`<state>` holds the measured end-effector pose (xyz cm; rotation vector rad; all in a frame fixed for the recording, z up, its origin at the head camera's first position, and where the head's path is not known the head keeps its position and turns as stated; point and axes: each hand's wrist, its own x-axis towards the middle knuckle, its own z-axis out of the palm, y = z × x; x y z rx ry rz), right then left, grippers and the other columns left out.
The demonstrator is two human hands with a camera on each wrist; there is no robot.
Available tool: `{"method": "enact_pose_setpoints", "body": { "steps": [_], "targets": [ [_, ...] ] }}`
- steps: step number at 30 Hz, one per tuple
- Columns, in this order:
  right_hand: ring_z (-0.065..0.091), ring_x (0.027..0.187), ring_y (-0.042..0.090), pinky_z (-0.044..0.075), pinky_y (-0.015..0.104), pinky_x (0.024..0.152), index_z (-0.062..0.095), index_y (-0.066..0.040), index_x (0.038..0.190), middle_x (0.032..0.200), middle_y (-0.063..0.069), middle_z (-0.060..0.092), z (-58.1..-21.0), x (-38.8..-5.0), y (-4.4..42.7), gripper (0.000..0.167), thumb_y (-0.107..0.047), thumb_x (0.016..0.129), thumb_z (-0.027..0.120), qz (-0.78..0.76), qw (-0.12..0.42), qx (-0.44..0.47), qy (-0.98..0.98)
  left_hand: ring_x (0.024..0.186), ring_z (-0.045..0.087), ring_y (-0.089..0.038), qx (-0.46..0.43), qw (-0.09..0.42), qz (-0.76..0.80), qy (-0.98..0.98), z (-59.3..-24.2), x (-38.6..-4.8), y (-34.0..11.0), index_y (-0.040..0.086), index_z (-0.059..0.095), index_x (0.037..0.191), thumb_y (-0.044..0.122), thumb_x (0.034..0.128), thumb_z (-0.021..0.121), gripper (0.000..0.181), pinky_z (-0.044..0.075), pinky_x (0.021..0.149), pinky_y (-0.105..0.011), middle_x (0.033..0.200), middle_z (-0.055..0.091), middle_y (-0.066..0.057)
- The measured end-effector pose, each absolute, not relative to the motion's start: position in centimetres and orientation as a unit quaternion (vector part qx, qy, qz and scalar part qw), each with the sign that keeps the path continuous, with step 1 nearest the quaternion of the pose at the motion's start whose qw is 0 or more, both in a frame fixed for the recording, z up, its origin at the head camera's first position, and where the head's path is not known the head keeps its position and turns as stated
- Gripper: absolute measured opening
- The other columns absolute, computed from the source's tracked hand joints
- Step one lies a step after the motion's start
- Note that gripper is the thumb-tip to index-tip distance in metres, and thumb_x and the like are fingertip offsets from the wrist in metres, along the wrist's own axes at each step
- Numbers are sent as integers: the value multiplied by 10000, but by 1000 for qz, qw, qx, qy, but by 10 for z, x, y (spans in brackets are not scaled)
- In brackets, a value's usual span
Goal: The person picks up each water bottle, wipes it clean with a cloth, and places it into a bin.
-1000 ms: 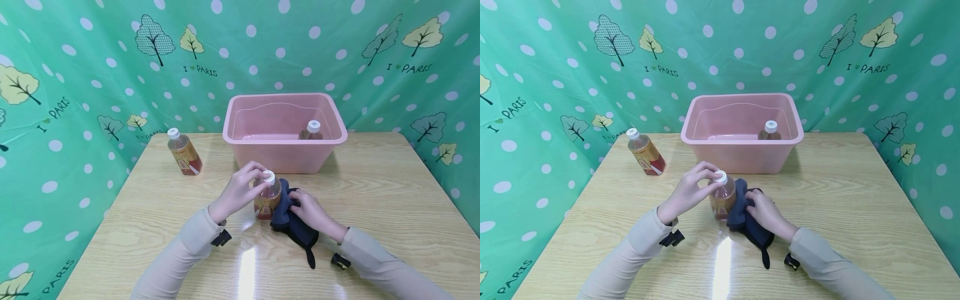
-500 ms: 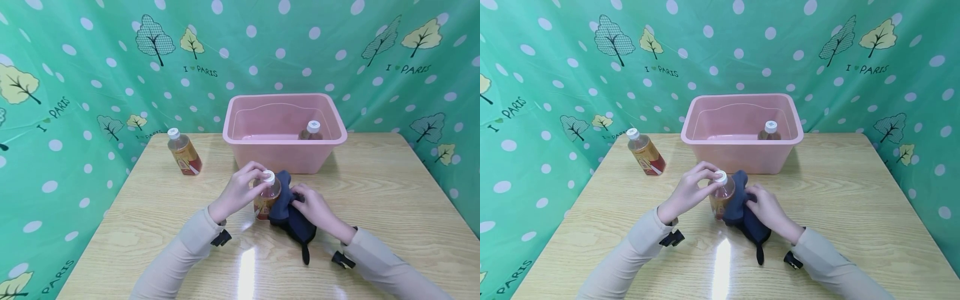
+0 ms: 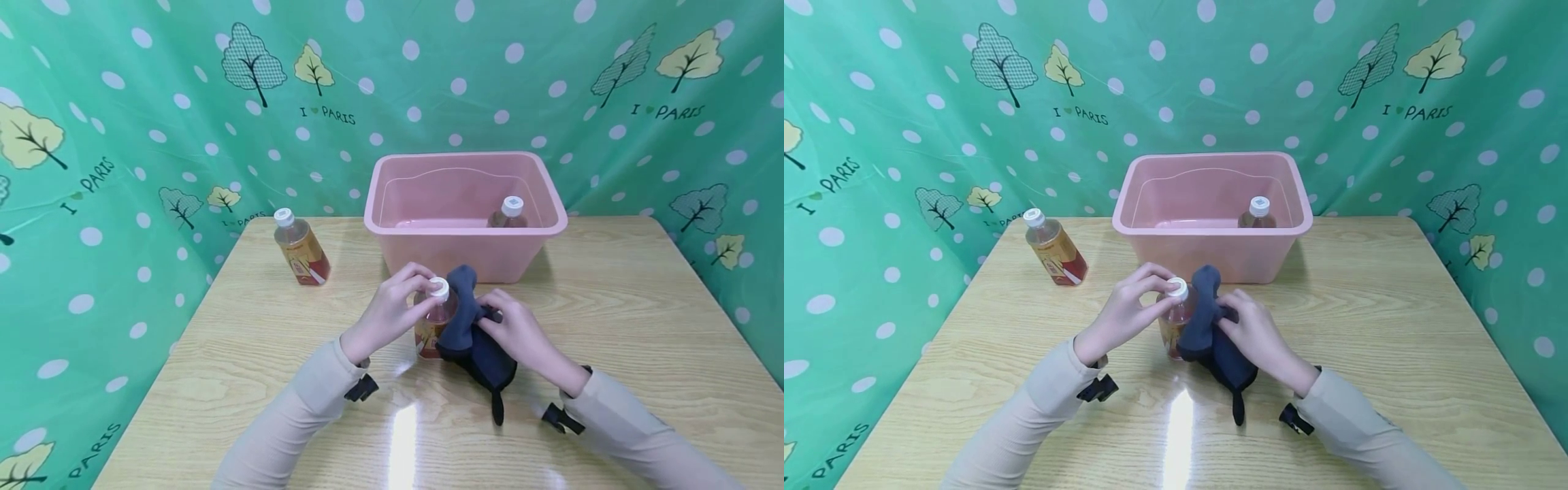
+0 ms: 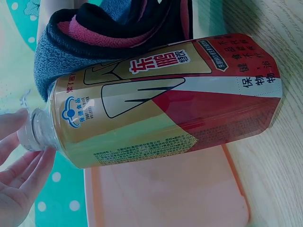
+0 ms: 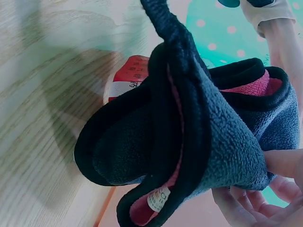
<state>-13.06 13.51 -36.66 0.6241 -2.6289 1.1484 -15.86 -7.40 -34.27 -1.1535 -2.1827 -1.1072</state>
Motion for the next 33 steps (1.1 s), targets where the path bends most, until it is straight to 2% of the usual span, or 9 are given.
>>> {"method": "enact_pose_setpoints", "body": {
  "steps": [12,20,33],
  "targets": [
    [563,758,199,480,321,634,625,6,845,843,81,591,-369,-133,135,168,116,718,637,385,109,217,-891,757,564,-138,-417,212,-404,-786,-341,-158,-74,-15,631,820,24,756,677,88,505,645,-249,902,559,-102],
    [549,732,182,474,313,625,619,-5,820,816,75,584,-381,-135,135,179,119,694,649,378,115,227,-890,761,566,-130,-416,214,-399,-789,-340,-157,-74,-13,633,824,31,759,676,90,500,664,-220,902,559,-96],
    [537,746,182,464,328,635,613,-1,828,838,82,579,-399,-137,135,183,123,696,638,370,74,211,-902,764,573,-125,-414,211,-399,-790,-341,-158,-74,-11,637,830,41,757,681,100,499,665,-212,904,557,-90]
  ]
}}
